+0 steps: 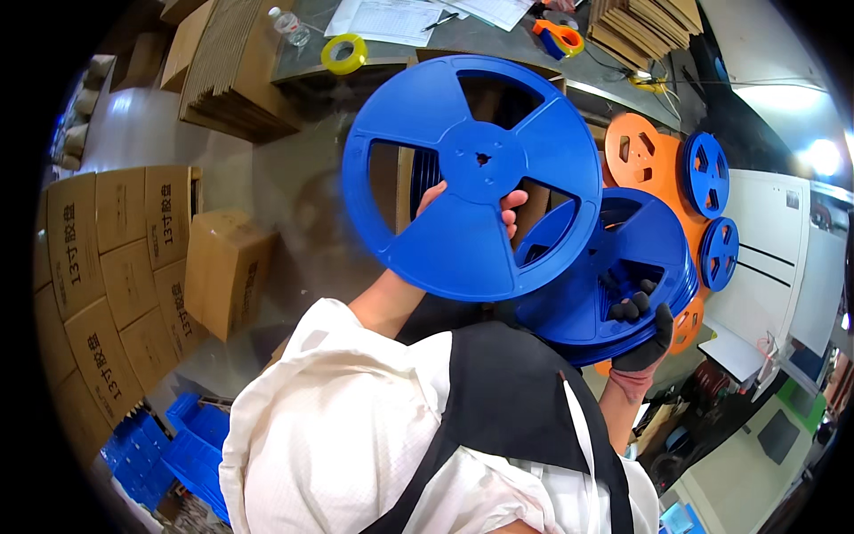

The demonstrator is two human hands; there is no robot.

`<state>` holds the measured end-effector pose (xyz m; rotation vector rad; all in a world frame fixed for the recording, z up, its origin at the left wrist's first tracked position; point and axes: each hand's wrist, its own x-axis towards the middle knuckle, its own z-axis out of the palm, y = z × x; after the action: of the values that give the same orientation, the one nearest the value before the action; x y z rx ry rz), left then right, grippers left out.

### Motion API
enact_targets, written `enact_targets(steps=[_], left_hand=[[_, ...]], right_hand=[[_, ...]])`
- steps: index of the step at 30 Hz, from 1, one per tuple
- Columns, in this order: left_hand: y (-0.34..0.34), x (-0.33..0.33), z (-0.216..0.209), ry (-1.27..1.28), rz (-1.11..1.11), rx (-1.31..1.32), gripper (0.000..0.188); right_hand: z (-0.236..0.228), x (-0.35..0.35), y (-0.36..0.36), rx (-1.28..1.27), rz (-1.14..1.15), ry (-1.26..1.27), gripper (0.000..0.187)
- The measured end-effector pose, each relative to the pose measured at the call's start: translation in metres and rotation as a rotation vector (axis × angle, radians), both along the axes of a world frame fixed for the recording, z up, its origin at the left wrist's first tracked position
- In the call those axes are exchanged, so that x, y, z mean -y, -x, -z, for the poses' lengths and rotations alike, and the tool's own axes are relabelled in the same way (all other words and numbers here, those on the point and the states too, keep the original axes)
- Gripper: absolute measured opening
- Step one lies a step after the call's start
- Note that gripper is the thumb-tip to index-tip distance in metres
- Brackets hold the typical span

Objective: The person repeatedly picks up blue plastic reels from a stack on a table and places them into a cardboard box. They handle the reels one at a time, stacking them vertically inside the box until the box is filled.

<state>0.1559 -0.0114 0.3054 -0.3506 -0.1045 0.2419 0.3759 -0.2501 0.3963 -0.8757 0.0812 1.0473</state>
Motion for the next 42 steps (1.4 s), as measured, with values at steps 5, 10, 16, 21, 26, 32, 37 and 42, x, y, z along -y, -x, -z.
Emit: enact_targets(steps=[5,10,16,21,26,32,37,42], left_hand=[[-0.005,0.001,-0.005,0.065,-0.094,-0.034,0.069],[-0.005,-0.004,-0.001,-0.213,-0.157,-0.207,0.068],[0.013,-0.008,0.024,-0.437,-0.313,-0.255,0.085],[0.009,-0.018,-0.004,-0.543,-0.364,-0.28,0.08],[-0.002,-0.013,-0.003,-0.484,-0.211,-0.717,0.075],[-0.076,0.034,-0.022,-1.066,0.221,-1.072,0.086],[-0.096,0.077,0.003,-0.837,0.319,-0.862,0.086],[-0.07,0.07,0.04,-0.646,0.174,-0.685,0.066]], right_hand=[[-0.001,0.006,0.005,0.022,0.062,-0.011,0.044],[0.007,0.022,-0.006,-0.085,0.075,-0.324,0.046],[0.028,0.036,-0.022,0.047,0.089,-0.518,0.047],[0.008,0.036,-0.023,0.001,0.139,-0.568,0.055],[0.005,0.025,-0.026,0.079,0.049,-0.619,0.06],[0.016,-0.011,-0.012,0.105,-0.144,-0.547,0.057],[0.053,0.017,0.005,0.346,-0.227,0.405,0.04],[0.009,-0.014,0.022,0.356,-0.201,0.422,0.028]])
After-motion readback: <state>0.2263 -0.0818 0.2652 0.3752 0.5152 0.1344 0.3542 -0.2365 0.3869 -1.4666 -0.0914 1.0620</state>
